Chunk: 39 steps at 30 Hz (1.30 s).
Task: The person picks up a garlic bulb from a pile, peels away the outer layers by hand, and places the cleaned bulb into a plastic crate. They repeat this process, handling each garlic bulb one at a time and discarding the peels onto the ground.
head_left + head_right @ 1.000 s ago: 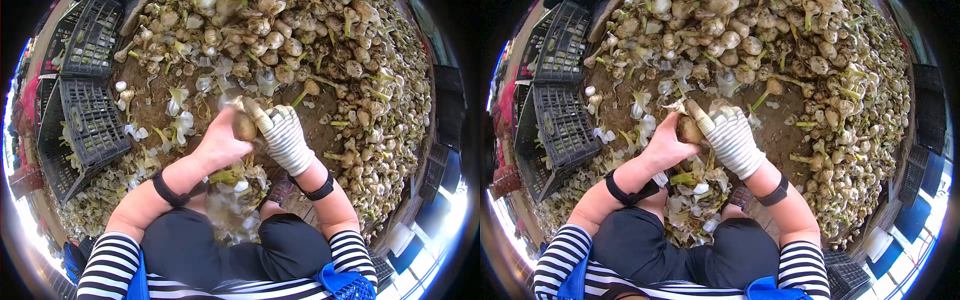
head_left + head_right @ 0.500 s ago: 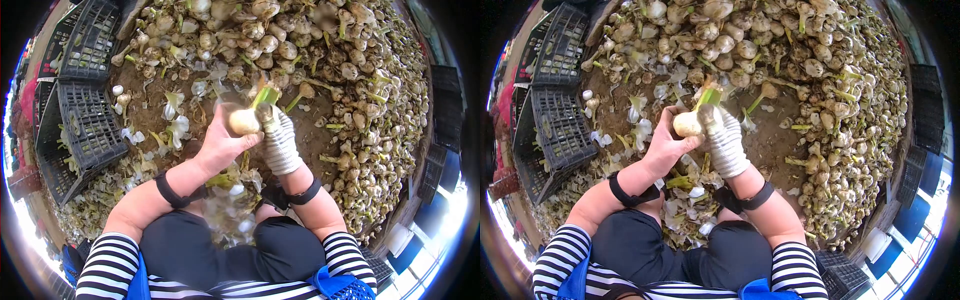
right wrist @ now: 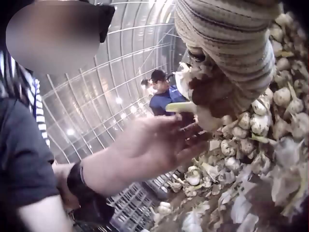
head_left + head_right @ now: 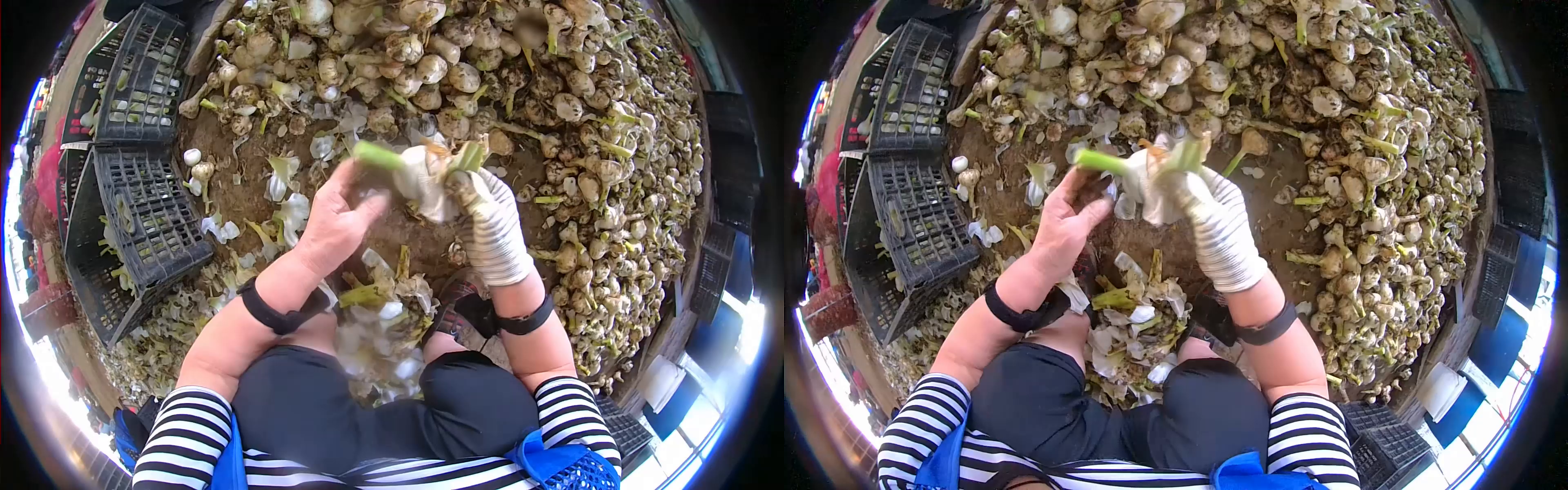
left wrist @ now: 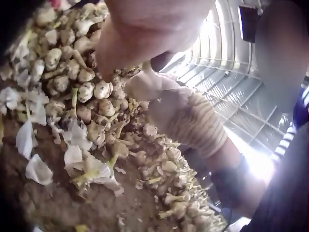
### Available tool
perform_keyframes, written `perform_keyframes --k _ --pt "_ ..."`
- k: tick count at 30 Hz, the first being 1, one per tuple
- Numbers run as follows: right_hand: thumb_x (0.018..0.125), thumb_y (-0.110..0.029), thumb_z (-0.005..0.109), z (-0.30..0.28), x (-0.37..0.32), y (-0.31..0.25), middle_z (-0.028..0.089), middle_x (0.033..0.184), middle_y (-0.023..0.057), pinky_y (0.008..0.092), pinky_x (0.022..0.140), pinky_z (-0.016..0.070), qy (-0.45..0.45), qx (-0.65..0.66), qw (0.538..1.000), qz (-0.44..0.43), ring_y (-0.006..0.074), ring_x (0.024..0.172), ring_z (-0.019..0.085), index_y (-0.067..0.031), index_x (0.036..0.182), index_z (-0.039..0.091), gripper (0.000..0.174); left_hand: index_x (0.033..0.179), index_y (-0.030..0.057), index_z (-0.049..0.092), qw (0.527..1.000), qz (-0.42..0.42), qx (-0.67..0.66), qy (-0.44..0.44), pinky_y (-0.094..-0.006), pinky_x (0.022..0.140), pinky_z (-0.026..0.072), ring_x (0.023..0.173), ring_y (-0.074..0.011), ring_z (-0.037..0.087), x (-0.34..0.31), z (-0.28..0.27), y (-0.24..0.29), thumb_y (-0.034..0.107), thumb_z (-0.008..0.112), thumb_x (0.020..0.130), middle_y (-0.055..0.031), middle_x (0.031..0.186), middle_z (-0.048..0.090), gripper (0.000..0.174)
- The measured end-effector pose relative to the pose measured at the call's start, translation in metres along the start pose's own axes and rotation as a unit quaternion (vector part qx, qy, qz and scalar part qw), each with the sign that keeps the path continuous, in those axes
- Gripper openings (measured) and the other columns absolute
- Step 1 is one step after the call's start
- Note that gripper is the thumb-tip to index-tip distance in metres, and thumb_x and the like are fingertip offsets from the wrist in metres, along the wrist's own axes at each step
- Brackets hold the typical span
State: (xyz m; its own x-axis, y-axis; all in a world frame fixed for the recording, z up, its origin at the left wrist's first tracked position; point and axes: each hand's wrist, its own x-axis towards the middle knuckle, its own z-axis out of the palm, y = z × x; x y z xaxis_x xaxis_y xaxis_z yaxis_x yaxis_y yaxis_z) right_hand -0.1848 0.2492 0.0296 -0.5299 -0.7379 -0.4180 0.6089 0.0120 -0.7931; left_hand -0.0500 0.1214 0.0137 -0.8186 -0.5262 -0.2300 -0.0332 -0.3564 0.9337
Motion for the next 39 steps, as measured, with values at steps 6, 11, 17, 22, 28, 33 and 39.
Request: perform_keyframes --k 6,11,17,22,28,33,39 --pt "0.087 -0.021 0.058 -0.001 0.008 0.018 0.064 0.092 0.0025 0.0205 0.073 0.0444 -0.059 -0.093 0.993 -0.042 0.0085 0.081 0.056 -0.0020 0.103 0.060 0.025 0.101 0.0021 0.058 0.988 0.001 0.142 0.060 -0.0214 0.069 0.0428 0.079 -0.0078 0.052 0.008 -0.002 -0.004 0.006 0.067 0.079 -0.0021 0.090 0.057 0.023" --pt "0.083 -0.032 0.057 -0.029 0.059 0.026 0.065 0.095 0.0135 0.0374 0.086 0.0416 0.038 -0.732 0.680 -0.031 0.0264 0.086 0.061 -0.0059 0.097 0.059 0.030 0.093 0.0012 0.061 0.972 0.094 0.214 0.036 -0.0212 0.073 0.0429 0.082 -0.0091 0.053 0.002 -0.002 0.006 0.005 0.065 0.081 -0.0029 0.090 0.057 0.013" --pt "0.080 -0.042 0.053 -0.057 0.055 0.057 0.064 0.098 0.0112 0.0572 0.100 0.0211 -0.005 -0.860 0.507 -0.057 0.0299 0.103 0.055 -0.0150 0.106 0.058 0.038 0.098 0.0035 0.060 0.951 -0.067 -0.285 0.094 -0.0249 0.075 0.0515 0.084 -0.0125 0.060 0.004 -0.022 0.011 0.014 0.061 0.085 -0.0053 0.094 0.063 0.017" --pt "0.076 -0.038 0.064 -0.021 0.032 0.017 0.061 0.079 0.0034 0.0402 0.084 0.0402 0.075 -0.706 0.664 -0.235 0.0228 0.080 0.057 -0.0132 0.110 0.058 0.043 0.102 0.0039 0.059 0.910 -0.095 -0.371 0.162 -0.0258 0.077 0.0523 0.090 -0.0135 0.060 0.013 -0.029 0.013 0.018 0.058 0.087 -0.0054 0.097 0.063 0.021" --pt "0.085 -0.028 0.060 0.029 0.013 0.004 0.064 0.080 0.0043 0.0223 0.064 0.0447 -0.135 -0.095 0.986 0.014 0.0087 0.073 0.056 -0.0001 0.091 0.063 0.029 0.108 0.0050 0.055 0.949 -0.108 -0.277 0.105 -0.0314 0.086 0.0475 0.095 -0.0164 0.058 0.008 -0.034 -0.001 0.025 0.058 0.087 -0.0055 0.105 0.060 0.029" --pt "0.083 -0.022 0.060 -0.004 0.041 0.008 0.065 0.083 0.0049 0.0253 0.065 0.0469 -0.075 -0.070 0.984 -0.144 0.0087 0.070 0.057 -0.0031 0.091 0.060 0.021 0.101 0.0033 0.057 0.939 -0.072 -0.271 0.201 -0.0334 0.084 0.0479 0.091 -0.0183 0.057 0.012 -0.052 0.018 0.023 0.061 0.085 -0.0067 0.097 0.060 0.026" --pt "0.071 -0.012 0.055 -0.068 0.057 0.050 0.054 0.114 0.0122 0.0453 0.084 0.0417 -0.030 -0.807 0.557 -0.195 0.0279 0.102 0.051 -0.0107 0.107 0.055 0.036 0.103 -0.0060 0.052 0.876 0.244 -0.243 0.338 -0.0288 0.081 0.0532 0.092 -0.0253 0.060 0.044 -0.223 0.152 0.014 0.059 0.085 -0.0161 0.096 0.060 0.028"
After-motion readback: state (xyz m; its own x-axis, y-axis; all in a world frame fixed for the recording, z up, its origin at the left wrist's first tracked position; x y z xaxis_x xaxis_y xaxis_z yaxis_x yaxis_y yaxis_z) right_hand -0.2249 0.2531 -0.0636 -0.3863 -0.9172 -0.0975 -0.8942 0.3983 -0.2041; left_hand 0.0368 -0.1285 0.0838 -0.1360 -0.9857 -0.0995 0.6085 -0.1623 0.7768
